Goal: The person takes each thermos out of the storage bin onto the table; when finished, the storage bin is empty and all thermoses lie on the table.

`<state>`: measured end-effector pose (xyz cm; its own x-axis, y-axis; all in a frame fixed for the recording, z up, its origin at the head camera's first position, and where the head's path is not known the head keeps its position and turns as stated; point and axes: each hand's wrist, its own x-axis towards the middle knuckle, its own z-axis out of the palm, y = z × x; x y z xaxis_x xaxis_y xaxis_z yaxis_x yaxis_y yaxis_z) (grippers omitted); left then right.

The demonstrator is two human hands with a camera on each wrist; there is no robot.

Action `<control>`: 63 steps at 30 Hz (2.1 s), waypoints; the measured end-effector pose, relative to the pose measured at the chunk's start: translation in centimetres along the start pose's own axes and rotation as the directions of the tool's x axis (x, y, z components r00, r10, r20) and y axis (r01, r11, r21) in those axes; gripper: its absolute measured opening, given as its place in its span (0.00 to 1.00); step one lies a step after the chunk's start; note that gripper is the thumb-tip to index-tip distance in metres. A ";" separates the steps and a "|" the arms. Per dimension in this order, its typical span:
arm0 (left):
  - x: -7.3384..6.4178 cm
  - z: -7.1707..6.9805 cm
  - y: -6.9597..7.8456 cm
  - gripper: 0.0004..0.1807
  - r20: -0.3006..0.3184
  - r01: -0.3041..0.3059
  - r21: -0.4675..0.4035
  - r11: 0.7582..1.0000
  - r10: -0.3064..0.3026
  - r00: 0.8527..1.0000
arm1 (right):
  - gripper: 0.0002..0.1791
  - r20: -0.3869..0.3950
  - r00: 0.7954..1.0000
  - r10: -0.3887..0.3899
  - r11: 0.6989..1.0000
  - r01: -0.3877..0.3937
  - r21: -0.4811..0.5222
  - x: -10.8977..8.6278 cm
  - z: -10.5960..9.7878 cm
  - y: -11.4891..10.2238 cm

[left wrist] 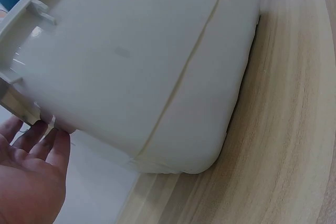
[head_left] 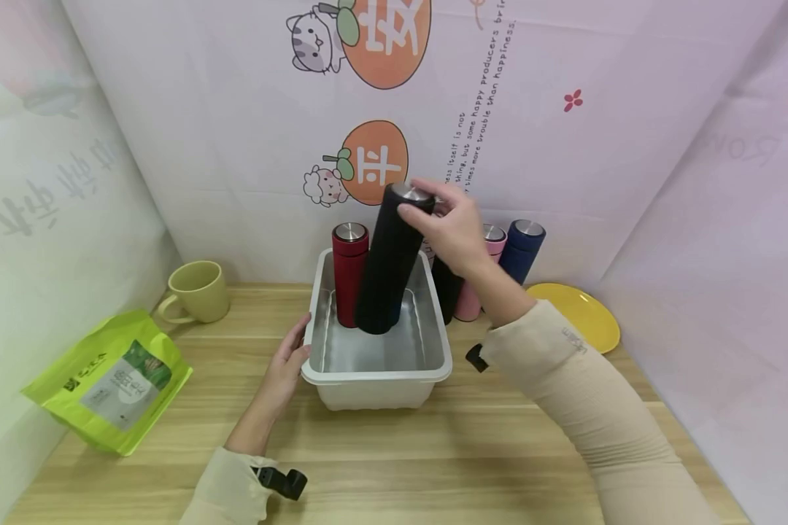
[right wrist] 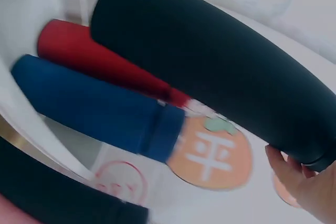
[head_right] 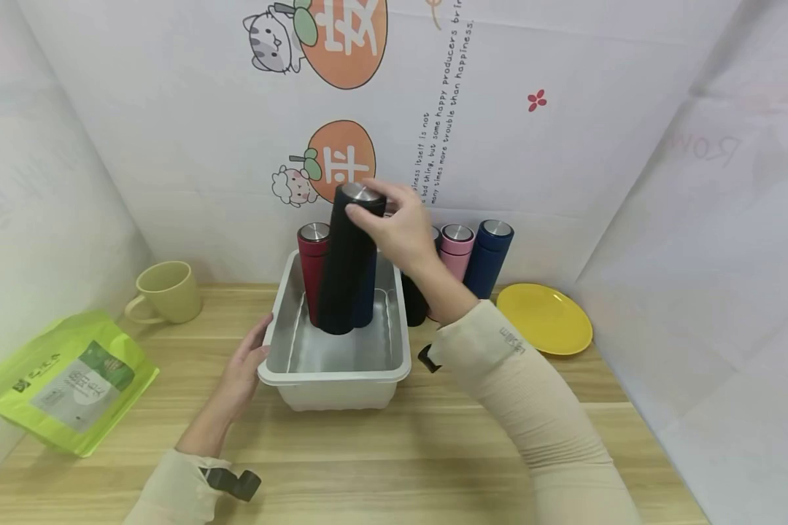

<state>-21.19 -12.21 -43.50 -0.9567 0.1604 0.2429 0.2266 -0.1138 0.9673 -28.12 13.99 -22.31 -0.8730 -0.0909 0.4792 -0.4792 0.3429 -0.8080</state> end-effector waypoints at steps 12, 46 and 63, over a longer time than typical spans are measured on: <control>0.2 0.1 -0.2 0.30 0.001 -0.009 -0.037 0.999 0.009 1.000 | 0.25 -0.211 0.972 0.105 0.994 -0.095 0.060 -0.3 -7.9 -2.5; 0.2 0.3 -0.2 0.31 0.001 -0.014 -0.070 0.997 0.014 1.000 | 0.36 -0.446 0.846 0.293 0.847 -0.446 -0.289 -4.5 -15.0 14.2; 0.1 0.4 0.0 0.31 -0.002 -0.009 -0.050 0.999 0.009 1.000 | 0.35 -0.437 0.871 0.226 0.857 -0.391 -0.335 -5.0 -14.1 17.0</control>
<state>-21.20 -11.76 -43.44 -0.9552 0.1570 0.2510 0.2255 -0.1636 0.9604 -30.60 33.46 -33.63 -0.8286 0.4071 0.3844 -0.0394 0.6426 -0.7652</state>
